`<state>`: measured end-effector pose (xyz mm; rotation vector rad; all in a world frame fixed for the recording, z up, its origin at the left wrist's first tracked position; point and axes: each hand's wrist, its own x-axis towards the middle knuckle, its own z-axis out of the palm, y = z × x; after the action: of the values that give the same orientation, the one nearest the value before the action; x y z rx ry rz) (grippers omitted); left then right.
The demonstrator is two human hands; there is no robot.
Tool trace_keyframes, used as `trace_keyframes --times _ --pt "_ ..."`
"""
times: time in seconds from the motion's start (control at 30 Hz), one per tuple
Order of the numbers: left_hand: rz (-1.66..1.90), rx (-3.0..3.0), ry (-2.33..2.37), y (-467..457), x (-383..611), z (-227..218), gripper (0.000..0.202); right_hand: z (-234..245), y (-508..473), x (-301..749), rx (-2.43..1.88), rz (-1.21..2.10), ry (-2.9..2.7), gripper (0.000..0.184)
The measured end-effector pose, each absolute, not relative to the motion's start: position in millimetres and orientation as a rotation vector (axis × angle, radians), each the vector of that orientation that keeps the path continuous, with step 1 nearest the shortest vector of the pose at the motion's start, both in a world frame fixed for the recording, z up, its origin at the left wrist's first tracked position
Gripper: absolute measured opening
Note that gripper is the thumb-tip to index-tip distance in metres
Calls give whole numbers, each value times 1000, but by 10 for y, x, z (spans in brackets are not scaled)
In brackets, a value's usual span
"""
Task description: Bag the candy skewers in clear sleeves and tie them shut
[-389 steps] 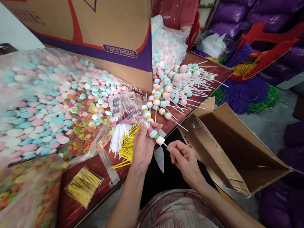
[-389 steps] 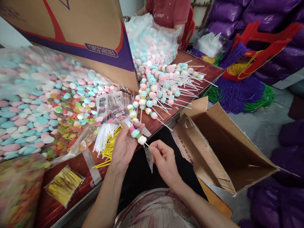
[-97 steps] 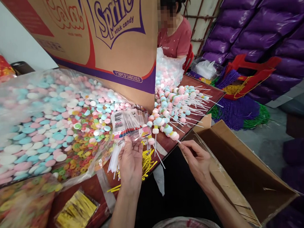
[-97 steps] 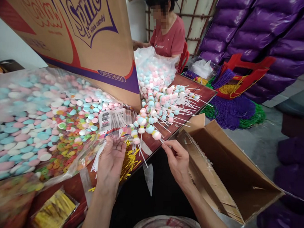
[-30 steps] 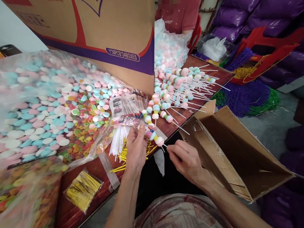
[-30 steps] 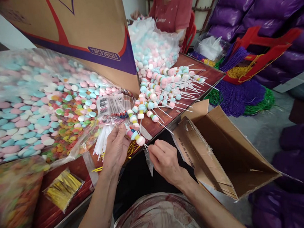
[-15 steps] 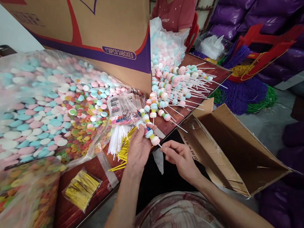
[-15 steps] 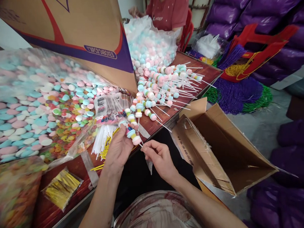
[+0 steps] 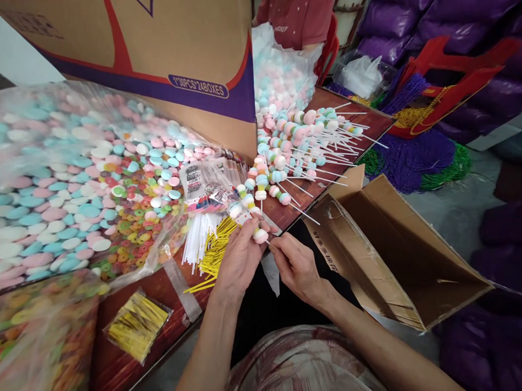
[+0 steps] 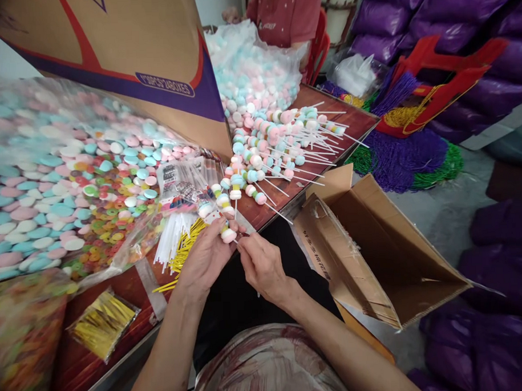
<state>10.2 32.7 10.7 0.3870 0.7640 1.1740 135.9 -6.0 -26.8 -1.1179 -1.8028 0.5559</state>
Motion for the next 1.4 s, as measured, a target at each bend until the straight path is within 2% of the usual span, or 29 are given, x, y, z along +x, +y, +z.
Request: trace_keyframes --times 0.1,0.33,0.4,0.57,0.8,1.03,1.13,1.3,1.4 --pt "1143 341 783 320 84 121 9 -239 -67 1375 -1169 577 -1878 17" --pt "1248 468 856 361 27 171 40 -151 -116 1414 -1181 735 -1741 13" --pt "1307 482 879 390 -7 181 36 -153 -116 1450 -1171 716 -1745 14" --pt "1420 435 862 437 -33 148 18 -138 -92 1563 -1185 449 -1955 21" --pt "1458 366 881 446 14 110 21 -61 -75 1641 -1227 38 -2130 26" --pt "1438 289 835 416 109 65 25 -124 -70 1525 -1221 -256 -2121 18" --pt "1475 294 822 399 141 59 30 -139 -85 1453 -1279 -66 -2078 20" --pt "1502 286 820 394 170 67 34 -138 -126 1404 -1314 767 -1768 24" --pt "1505 292 802 393 176 66 29 -121 -112 1416 -1295 1029 -1600 21"
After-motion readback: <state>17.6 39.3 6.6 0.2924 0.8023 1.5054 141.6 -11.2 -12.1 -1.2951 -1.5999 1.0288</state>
